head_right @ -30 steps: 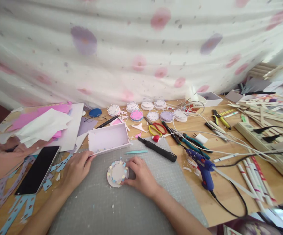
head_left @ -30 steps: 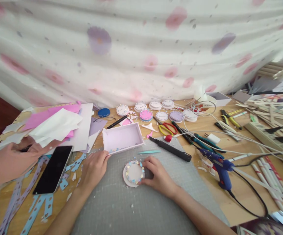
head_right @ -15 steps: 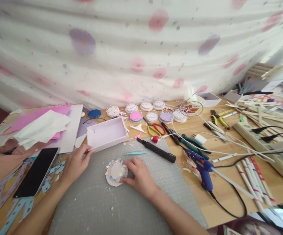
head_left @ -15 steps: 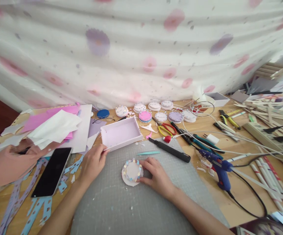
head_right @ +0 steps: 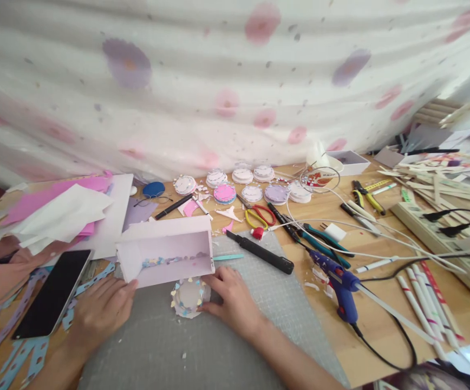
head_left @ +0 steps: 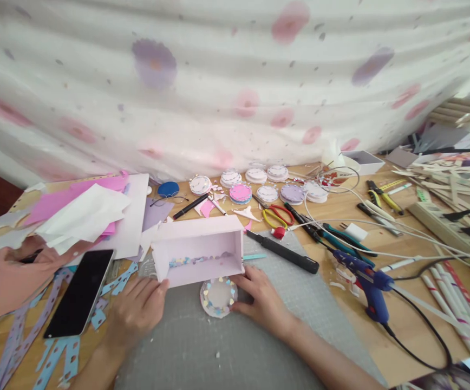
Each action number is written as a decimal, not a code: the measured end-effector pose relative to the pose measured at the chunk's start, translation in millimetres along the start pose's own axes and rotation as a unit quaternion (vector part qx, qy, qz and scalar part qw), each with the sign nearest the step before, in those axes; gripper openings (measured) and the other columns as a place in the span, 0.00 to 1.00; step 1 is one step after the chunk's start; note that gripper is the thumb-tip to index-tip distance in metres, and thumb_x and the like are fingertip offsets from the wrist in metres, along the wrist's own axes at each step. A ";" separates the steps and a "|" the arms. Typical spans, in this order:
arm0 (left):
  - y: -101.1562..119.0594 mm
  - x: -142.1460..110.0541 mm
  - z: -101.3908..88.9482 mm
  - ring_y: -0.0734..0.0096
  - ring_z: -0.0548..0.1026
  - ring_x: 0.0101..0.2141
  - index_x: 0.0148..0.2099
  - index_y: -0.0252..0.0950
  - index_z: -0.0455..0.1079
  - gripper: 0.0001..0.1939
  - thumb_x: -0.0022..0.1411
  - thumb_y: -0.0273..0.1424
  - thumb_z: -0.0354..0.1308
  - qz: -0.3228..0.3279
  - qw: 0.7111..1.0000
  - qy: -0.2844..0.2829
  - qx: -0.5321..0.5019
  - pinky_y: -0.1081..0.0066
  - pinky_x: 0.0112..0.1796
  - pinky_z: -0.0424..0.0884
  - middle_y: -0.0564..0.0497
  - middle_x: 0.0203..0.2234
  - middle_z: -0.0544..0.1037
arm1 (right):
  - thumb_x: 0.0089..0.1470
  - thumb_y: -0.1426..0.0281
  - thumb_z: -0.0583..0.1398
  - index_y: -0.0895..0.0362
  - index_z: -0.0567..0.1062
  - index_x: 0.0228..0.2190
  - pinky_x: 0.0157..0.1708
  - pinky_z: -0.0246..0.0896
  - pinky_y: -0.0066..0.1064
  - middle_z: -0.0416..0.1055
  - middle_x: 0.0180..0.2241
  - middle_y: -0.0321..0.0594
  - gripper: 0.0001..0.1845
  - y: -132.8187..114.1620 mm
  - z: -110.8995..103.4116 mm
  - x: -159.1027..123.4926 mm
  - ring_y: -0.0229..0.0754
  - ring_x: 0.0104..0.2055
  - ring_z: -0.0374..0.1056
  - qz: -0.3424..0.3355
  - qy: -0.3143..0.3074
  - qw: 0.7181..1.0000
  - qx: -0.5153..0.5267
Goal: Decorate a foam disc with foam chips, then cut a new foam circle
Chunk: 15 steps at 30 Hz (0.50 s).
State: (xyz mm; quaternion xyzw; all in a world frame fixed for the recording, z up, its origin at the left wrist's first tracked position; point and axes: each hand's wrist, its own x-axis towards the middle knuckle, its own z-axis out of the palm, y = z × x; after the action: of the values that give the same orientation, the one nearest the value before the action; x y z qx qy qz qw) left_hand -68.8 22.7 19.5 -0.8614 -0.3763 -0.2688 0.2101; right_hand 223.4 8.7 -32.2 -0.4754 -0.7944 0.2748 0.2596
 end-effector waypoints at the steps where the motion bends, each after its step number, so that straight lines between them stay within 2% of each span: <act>1: -2.0 -0.1 1.1 0.67 0.72 0.24 0.34 0.38 0.63 0.10 0.59 0.18 0.57 -0.021 1.000 -0.003 -0.014 0.67 0.31 0.68 0.55 0.20 0.73 | 0.49 0.59 0.68 0.49 0.71 0.52 0.43 0.60 0.39 0.69 0.42 0.43 0.29 -0.3 -0.2 0.0 0.49 0.44 0.65 -0.001 -0.002 1.000 -0.001; 5: -16.6 6.3 3.3 0.71 0.73 0.24 0.37 0.39 0.64 0.04 0.64 0.25 0.54 -0.104 0.992 -0.042 -0.064 0.73 0.29 0.68 0.56 0.22 0.72 | 0.49 0.57 0.67 0.46 0.70 0.55 0.41 0.60 0.38 0.70 0.40 0.42 0.31 -3.1 -2.7 1.1 0.48 0.42 0.65 0.000 -0.013 1.000 -0.002; 9: -30.0 13.2 6.9 0.74 0.71 0.21 0.34 0.41 0.64 0.05 0.64 0.34 0.53 -0.222 0.955 -0.128 -0.151 0.76 0.25 0.66 0.59 0.19 0.70 | 0.48 0.57 0.68 0.47 0.71 0.54 0.41 0.61 0.38 0.70 0.40 0.42 0.32 -4.9 -4.5 2.8 0.48 0.42 0.65 0.008 -0.013 1.000 -0.001; 12: -29.8 19.0 18.4 0.73 0.72 0.21 0.34 0.40 0.64 0.07 0.64 0.36 0.52 -0.250 0.937 -0.172 -0.173 0.76 0.26 0.67 0.59 0.20 0.72 | 0.47 0.57 0.68 0.47 0.71 0.54 0.42 0.61 0.39 0.70 0.41 0.43 0.32 -4.7 -4.3 3.1 0.48 0.43 0.65 0.011 -0.017 1.000 0.000; 15: -26.1 29.6 32.7 0.73 0.76 0.26 0.39 0.41 0.66 0.09 0.67 0.38 0.48 -0.243 0.930 -0.202 -0.188 0.76 0.30 0.70 0.58 0.23 0.76 | 0.47 0.57 0.68 0.48 0.71 0.54 0.42 0.61 0.39 0.70 0.41 0.43 0.32 -4.6 -3.9 2.4 0.49 0.43 0.65 0.012 -0.021 1.000 0.004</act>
State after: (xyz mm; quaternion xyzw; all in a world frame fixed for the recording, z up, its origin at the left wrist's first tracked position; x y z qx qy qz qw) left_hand -61.7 73.4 17.0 -0.8035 -0.5509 -0.1982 -0.1077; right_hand 222.2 9.7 -26.0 -0.4781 -0.7930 0.2909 0.2409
